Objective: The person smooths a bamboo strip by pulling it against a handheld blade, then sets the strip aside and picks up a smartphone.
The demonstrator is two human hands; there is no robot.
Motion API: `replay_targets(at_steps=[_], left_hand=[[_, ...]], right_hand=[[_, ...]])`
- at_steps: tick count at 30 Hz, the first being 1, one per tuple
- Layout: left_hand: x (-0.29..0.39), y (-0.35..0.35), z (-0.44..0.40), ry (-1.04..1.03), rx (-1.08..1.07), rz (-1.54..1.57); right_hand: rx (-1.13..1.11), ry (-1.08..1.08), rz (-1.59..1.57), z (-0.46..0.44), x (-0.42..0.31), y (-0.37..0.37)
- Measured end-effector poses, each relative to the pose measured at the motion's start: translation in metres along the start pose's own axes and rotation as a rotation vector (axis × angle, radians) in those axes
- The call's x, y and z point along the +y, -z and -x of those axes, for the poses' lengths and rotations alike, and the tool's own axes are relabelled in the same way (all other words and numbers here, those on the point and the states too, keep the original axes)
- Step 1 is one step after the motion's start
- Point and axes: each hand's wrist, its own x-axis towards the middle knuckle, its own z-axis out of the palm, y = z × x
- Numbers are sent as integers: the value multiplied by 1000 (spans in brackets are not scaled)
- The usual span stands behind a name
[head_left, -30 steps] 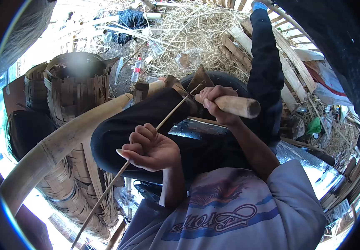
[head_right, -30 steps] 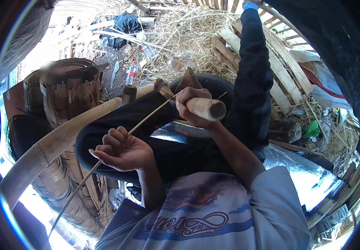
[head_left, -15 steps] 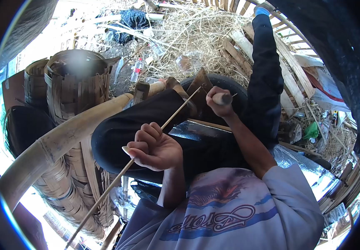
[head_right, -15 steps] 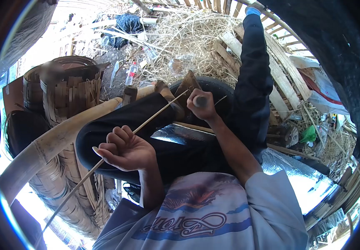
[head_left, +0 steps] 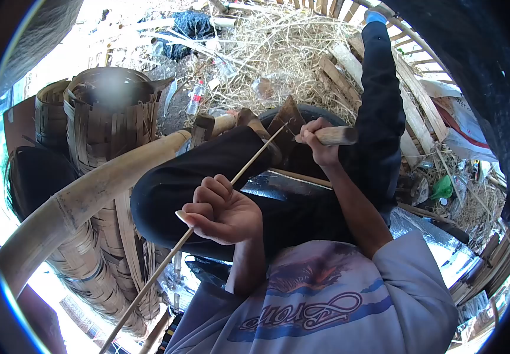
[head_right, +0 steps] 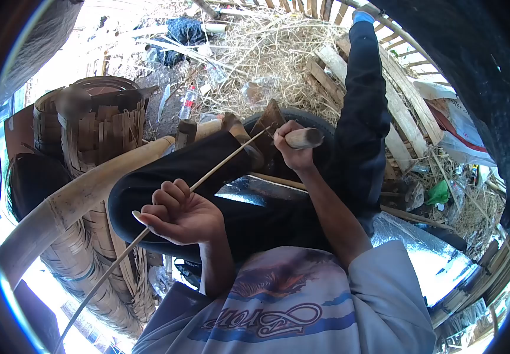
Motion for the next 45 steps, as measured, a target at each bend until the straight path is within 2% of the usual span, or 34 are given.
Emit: replay_targets(at_steps=[1,3,6,7,9,10,11,13,14,19,21,23,25,27,29,31,33,34,35,37,39,41,43,45], left_hand=[[3,1,2,15,5,-15],[0,-2,0,-2,28,-39],[-1,0,0,-7,47,-20],[-2,-1,-1,-9,61,16],[-4,-1,-2,-11,69,17],[-4,-2,-3,-20,57,12],[-2,0,-2,-24,49,3],[-5,3,-1,-40,49,-91],[-5,3,-2,-59,45,-177],[1,-3,-6,21,93,-60],[-1,-1,-4,8,92,-40],[0,0,-4,12,84,-69],[0,-3,-3,9,69,-79],[1,-5,-2,24,109,-25],[-1,-3,-4,6,94,-47],[-1,-1,-3,3,84,-68],[0,-3,-3,1,71,-82],[0,-5,-2,5,70,-70],[-1,-6,-3,20,74,-18],[0,-6,-5,31,72,25],[0,-3,-5,32,58,-8],[0,-1,-5,26,58,-46],[0,-3,-4,19,53,-51],[0,-5,-5,55,77,23]], right_hand=[[28,-21,-197,6,-5,1],[12,40,-158,3,-9,-2],[-57,6,210,6,11,10],[-55,18,212,4,13,12],[128,-62,-134,2,13,8],[78,-42,-200,3,2,4],[84,-57,-203,8,1,1],[-39,90,-197,7,1,-3],[49,51,-251,10,13,-3],[109,-52,-272,-10,-17,-18],[-91,171,-143,-6,-27,-26],[-95,137,-82,5,-25,-24],[-104,48,161,8,0,-4],[-55,38,194,8,7,4],[94,-6,-164,9,6,7],[48,9,-243,9,-8,-2],[-16,73,-49,13,-2,2],[-31,96,165,11,9,10],[-33,110,173,10,19,18],[154,-13,-35,3,19,12],[146,-64,-132,4,5,8],[-12,72,-231,6,-6,0],[31,63,-120,13,19,8],[67,14,163,4,33,17]])
